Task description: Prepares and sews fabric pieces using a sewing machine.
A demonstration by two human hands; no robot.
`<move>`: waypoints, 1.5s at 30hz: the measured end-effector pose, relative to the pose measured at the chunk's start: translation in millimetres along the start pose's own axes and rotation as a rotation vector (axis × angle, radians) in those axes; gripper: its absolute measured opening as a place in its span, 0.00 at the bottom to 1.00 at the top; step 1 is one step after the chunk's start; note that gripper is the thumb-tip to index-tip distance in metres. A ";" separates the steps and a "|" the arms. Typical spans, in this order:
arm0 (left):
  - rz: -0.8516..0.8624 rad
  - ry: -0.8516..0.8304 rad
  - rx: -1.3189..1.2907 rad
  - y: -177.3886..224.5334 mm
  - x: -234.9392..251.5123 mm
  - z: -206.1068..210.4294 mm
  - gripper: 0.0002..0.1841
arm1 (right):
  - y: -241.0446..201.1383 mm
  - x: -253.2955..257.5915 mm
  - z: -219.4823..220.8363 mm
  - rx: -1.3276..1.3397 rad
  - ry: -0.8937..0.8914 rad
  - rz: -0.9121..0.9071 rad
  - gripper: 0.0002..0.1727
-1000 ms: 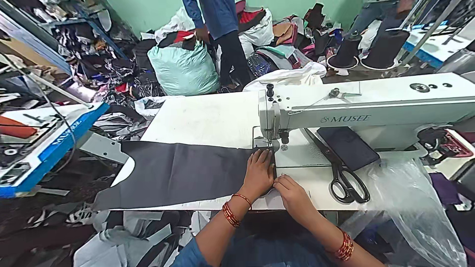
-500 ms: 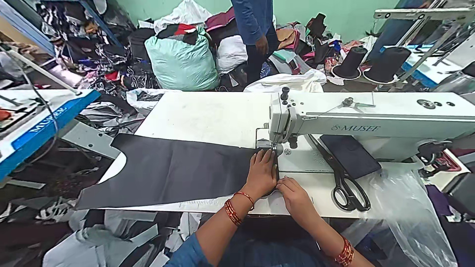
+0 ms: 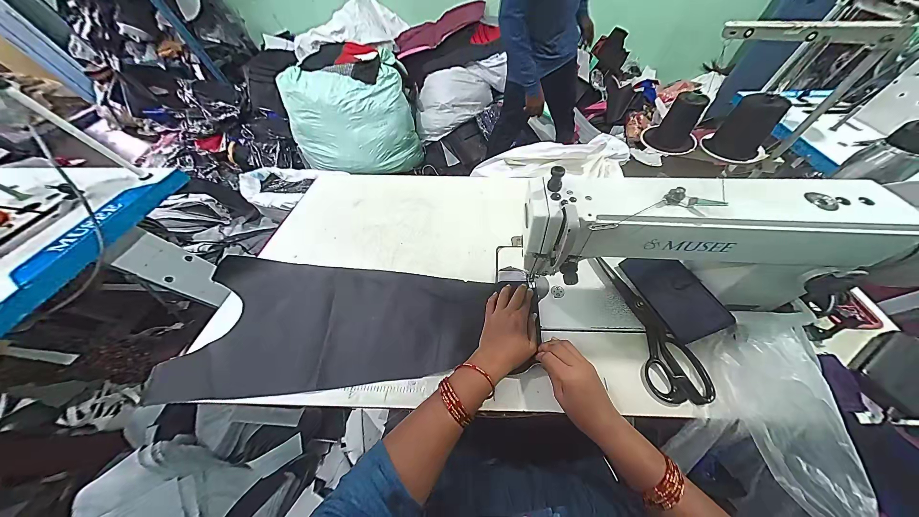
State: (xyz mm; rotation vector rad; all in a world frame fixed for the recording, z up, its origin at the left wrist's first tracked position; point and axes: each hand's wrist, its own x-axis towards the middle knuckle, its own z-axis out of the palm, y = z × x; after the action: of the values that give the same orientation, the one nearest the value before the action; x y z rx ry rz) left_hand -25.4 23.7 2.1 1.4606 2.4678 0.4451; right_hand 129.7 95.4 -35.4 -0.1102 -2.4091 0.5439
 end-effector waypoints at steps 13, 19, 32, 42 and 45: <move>0.032 0.078 -0.130 -8.7 7.8 0.5 0.26 | 2.7 3.4 2.8 -0.057 0.000 0.036 0.13; 0.032 0.076 -0.086 -9.3 9.6 0.2 0.26 | 1.1 2.8 1.9 -0.046 -0.020 0.051 0.13; 0.040 0.074 0.010 -13.6 36.1 -3.7 0.26 | 11.3 17.1 8.4 -0.088 -0.026 0.089 0.13; 0.067 0.002 -0.152 -14.7 -14.0 -4.9 0.23 | 6.1 4.2 -2.0 -0.062 -0.132 0.137 0.18; 0.101 -0.019 -0.193 -23.1 -21.0 -3.8 0.24 | 4.8 3.2 -6.5 0.013 -0.099 0.195 0.18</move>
State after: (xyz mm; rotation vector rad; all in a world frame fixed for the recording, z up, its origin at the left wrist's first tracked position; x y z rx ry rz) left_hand -35.5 -5.8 -2.1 1.5063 2.2715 0.6658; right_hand 130.9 102.8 -30.9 -0.3226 -2.5055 0.6681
